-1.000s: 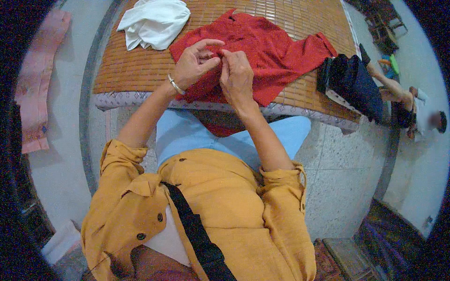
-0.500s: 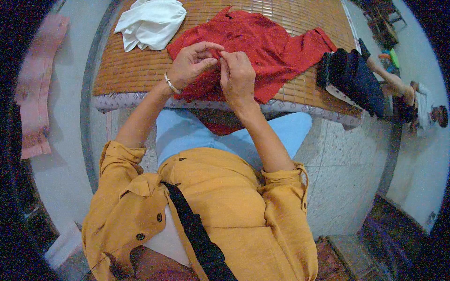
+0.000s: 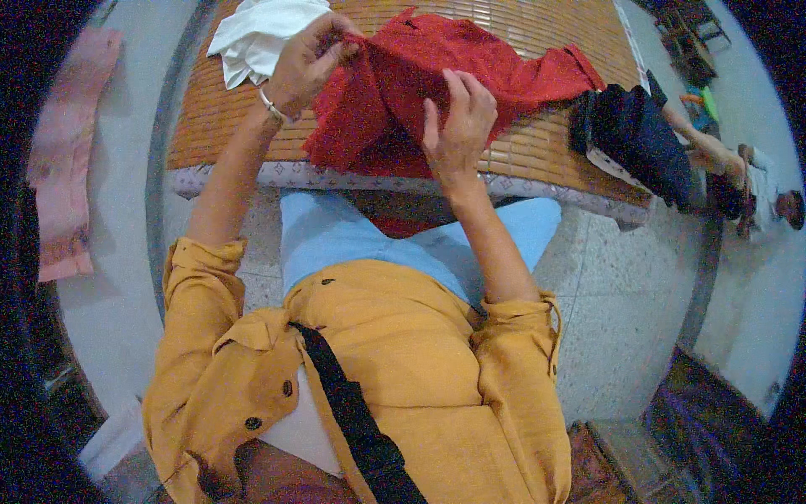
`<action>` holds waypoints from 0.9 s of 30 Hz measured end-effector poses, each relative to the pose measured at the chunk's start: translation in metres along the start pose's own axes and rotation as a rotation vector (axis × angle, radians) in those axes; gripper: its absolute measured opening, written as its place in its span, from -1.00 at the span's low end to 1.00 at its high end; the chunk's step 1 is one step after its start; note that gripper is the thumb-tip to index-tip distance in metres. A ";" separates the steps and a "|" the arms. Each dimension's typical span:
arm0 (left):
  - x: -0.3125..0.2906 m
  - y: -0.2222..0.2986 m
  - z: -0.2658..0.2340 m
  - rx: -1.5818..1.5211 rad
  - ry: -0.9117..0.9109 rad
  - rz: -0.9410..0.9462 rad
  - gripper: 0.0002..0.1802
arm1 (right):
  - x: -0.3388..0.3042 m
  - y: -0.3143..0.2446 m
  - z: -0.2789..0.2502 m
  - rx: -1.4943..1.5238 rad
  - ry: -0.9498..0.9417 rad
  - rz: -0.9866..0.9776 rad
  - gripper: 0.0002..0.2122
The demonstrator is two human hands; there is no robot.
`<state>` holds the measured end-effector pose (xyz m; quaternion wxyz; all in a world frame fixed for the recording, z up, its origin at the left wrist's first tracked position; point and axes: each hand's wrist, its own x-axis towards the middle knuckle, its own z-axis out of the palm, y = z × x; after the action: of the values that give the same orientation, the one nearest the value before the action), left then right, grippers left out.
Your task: The person folds a dark blue shirt, a red shirt, and a white shirt on a bamboo mat. Each garment is smoothed, folded into a compact rectangle, and stacked on the right side of the mat. The person then picks up the stack and walks toward a doorway.
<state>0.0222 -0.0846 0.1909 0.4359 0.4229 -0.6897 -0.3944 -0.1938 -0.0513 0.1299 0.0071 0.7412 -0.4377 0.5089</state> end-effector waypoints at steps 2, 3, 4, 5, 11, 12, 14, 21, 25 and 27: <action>0.010 -0.007 -0.013 0.057 0.084 0.184 -0.87 | -0.005 -0.007 0.007 0.042 0.132 -0.100 -0.70; 0.010 0.034 0.001 0.040 0.132 -0.022 -0.91 | -0.012 -0.009 0.009 0.094 0.096 -0.135 -0.70; 0.014 0.041 0.003 0.042 0.136 0.045 -0.90 | -0.021 -0.014 0.021 0.215 0.079 -0.157 -0.74; 0.016 0.047 0.002 0.049 0.147 0.107 -0.89 | -0.028 -0.027 0.026 0.351 -0.109 -0.090 -0.72; 0.024 0.086 0.008 0.392 0.144 0.357 -0.83 | -0.012 -0.079 0.053 0.090 -0.748 0.093 -0.51; 0.025 0.092 0.008 0.426 0.146 0.380 -0.83 | -0.004 -0.080 0.057 0.023 -0.774 0.119 -0.52; 0.026 0.102 0.010 0.411 0.217 0.471 -0.82 | 0.015 -0.082 0.060 -0.115 -0.826 0.171 -0.53; 0.040 0.118 -0.012 0.330 0.370 0.706 -0.82 | -0.002 -0.015 0.078 -0.180 -0.672 0.353 -0.50; 0.030 0.135 -0.026 0.247 0.416 0.792 -0.87 | -0.004 0.017 0.076 -0.201 -0.303 0.381 -0.55; 0.021 0.136 -0.040 0.248 0.465 0.816 -0.87 | -0.004 0.036 0.071 -0.125 -0.107 0.376 -0.67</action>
<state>0.0212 -0.0663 0.3330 0.6438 0.2435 -0.7254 -0.0012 -0.1644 -0.1032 0.0769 -0.0656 0.6706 -0.5988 0.4329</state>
